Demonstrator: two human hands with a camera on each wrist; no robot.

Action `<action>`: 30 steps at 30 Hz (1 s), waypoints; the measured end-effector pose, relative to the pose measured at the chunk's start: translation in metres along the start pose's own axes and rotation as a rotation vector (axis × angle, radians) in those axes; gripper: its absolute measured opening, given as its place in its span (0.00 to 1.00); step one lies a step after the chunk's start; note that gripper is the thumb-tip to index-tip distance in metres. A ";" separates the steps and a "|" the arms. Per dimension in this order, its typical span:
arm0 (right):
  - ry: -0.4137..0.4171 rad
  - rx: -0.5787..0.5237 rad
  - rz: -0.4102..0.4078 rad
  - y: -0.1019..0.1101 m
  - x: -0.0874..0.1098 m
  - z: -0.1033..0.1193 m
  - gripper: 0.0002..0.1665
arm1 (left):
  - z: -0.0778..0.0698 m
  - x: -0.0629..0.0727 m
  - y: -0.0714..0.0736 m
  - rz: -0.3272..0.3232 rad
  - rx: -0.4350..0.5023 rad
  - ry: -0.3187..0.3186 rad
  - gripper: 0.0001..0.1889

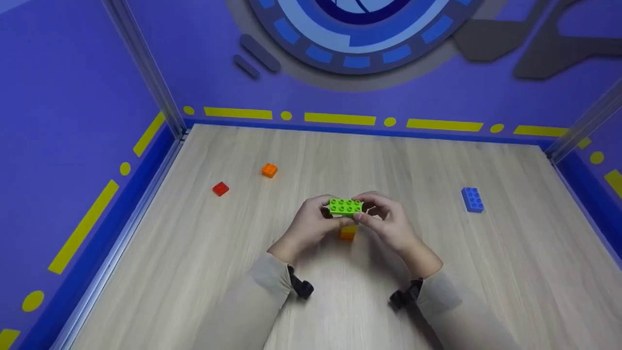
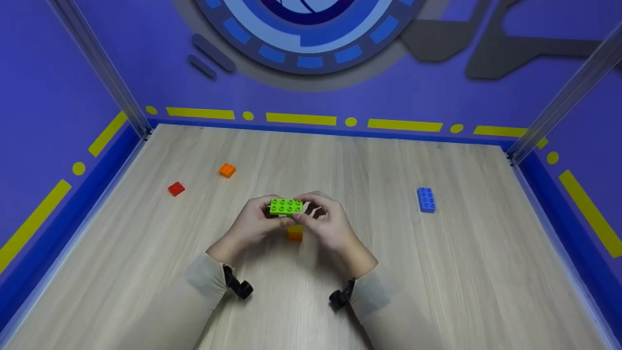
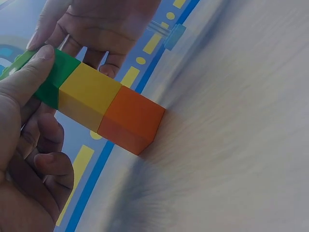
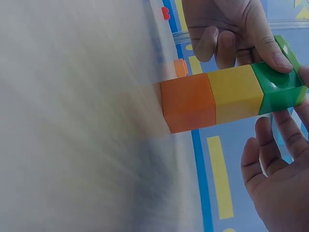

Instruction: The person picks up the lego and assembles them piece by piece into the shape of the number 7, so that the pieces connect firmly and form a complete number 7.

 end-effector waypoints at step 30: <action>0.051 -0.012 -0.043 -0.009 0.011 -0.006 0.17 | -0.008 0.002 0.003 0.068 -0.160 0.002 0.22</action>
Point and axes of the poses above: each hand's wrist, its own x-axis away from the middle knuckle, its own y-axis out of the back of the hand, z = x × y, the point moved 4 cm from there along -x, towards the middle knuckle, and after that the axes turned 7 degrees about -z, right-handed, at the moved point
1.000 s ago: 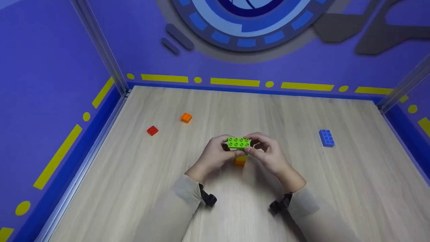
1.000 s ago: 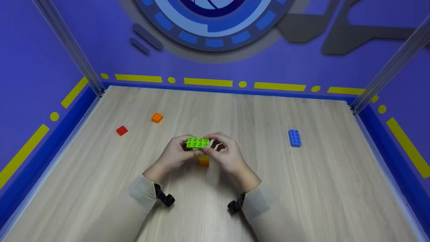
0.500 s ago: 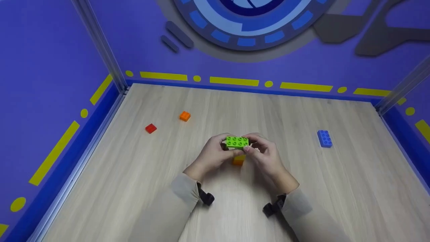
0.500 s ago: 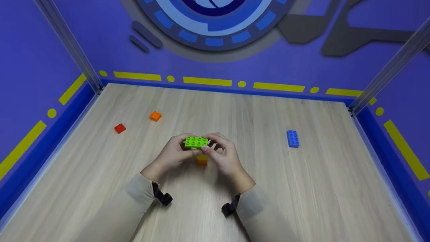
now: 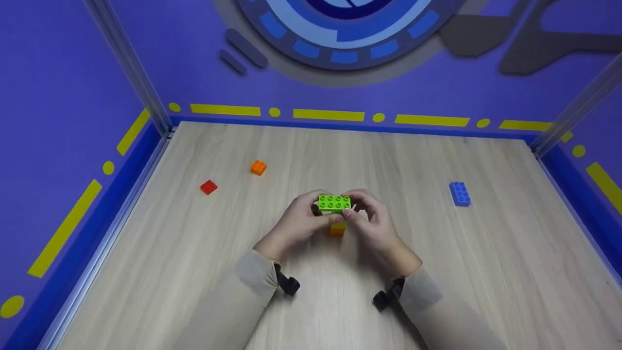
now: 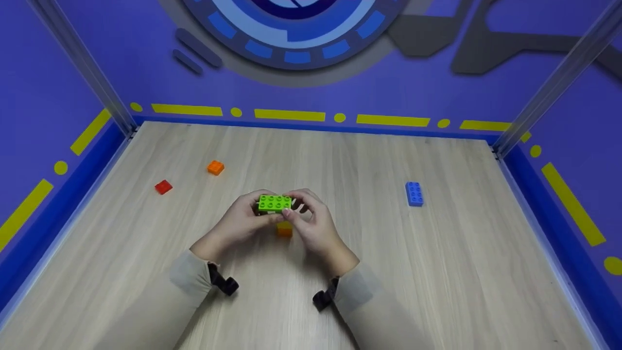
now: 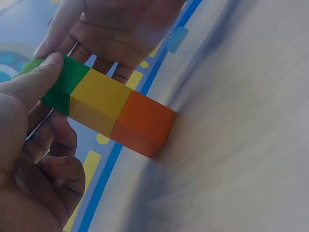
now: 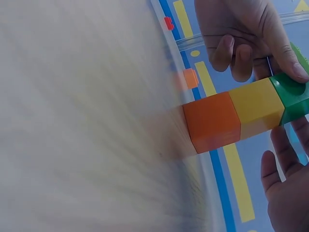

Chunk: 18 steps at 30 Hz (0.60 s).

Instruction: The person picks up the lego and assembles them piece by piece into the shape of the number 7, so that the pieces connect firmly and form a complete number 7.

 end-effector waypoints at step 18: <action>-0.033 -0.008 -0.001 -0.001 -0.001 -0.006 0.17 | 0.022 0.020 0.126 -0.257 -0.293 0.083 0.23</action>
Point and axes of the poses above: each hand's wrist, its own x-axis away from the middle knuckle, its own y-axis out of the back of the hand, z = x × y, the point moved 4 cm from there along -x, towards the middle knuckle, and after that the axes turned 7 degrees about -z, right-handed, at the moved point
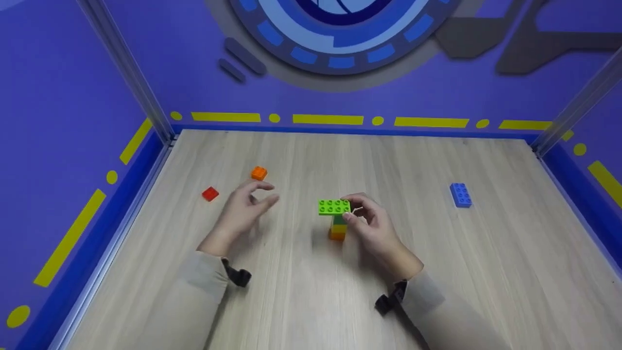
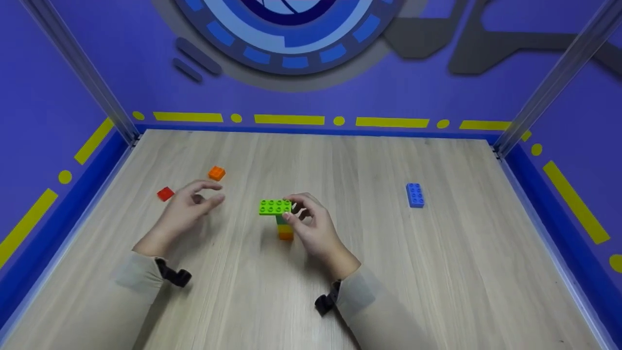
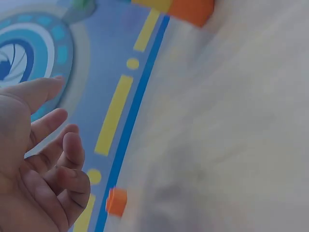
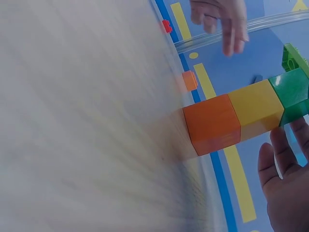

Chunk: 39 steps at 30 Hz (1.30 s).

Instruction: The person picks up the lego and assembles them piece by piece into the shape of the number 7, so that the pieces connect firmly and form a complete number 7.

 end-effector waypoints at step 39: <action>-0.092 -0.073 -0.013 0.001 0.001 0.001 0.19 | 0.092 -0.023 0.084 -0.115 -0.228 0.312 0.29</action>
Point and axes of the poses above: each hand's wrist, its own x-axis away from the middle knuckle, its own y-axis out of the back of the hand, z = x × y, the point moved 4 cm from there along -x, towards the middle knuckle, and after that the axes turned 7 degrees about -z, right-handed, at the moved point
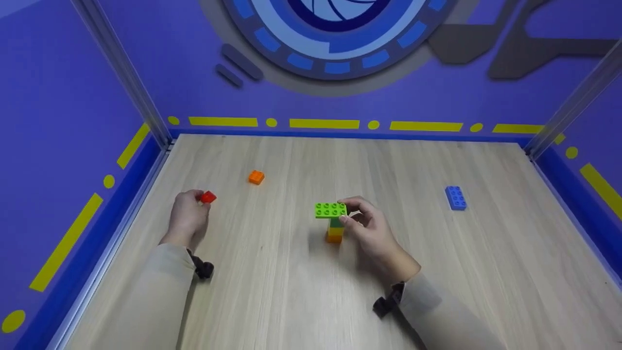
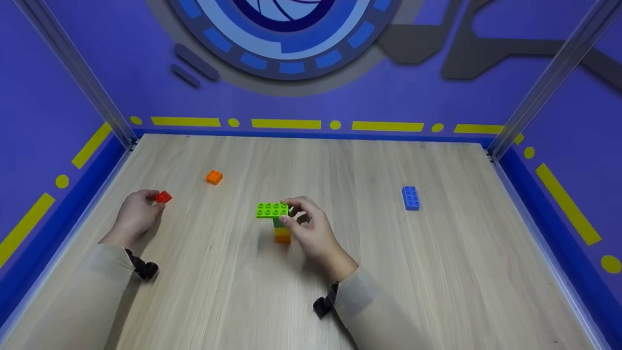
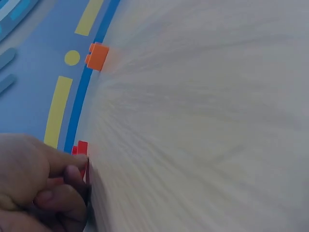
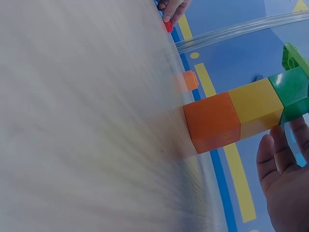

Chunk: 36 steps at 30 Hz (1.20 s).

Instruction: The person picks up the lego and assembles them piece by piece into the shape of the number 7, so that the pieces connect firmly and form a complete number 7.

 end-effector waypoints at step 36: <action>-0.004 -0.003 -0.003 -0.001 0.001 -0.001 0.18 | -0.065 0.040 -0.027 -0.051 0.130 -0.159 0.25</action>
Point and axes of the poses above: each hand's wrist, its own x-axis away from the middle knuckle, its own y-axis out of the back of the hand, z = x × y, the point moved 4 cm from there along -x, towards the middle knuckle, and after that the axes turned 7 degrees about -z, right-handed, at the moved point
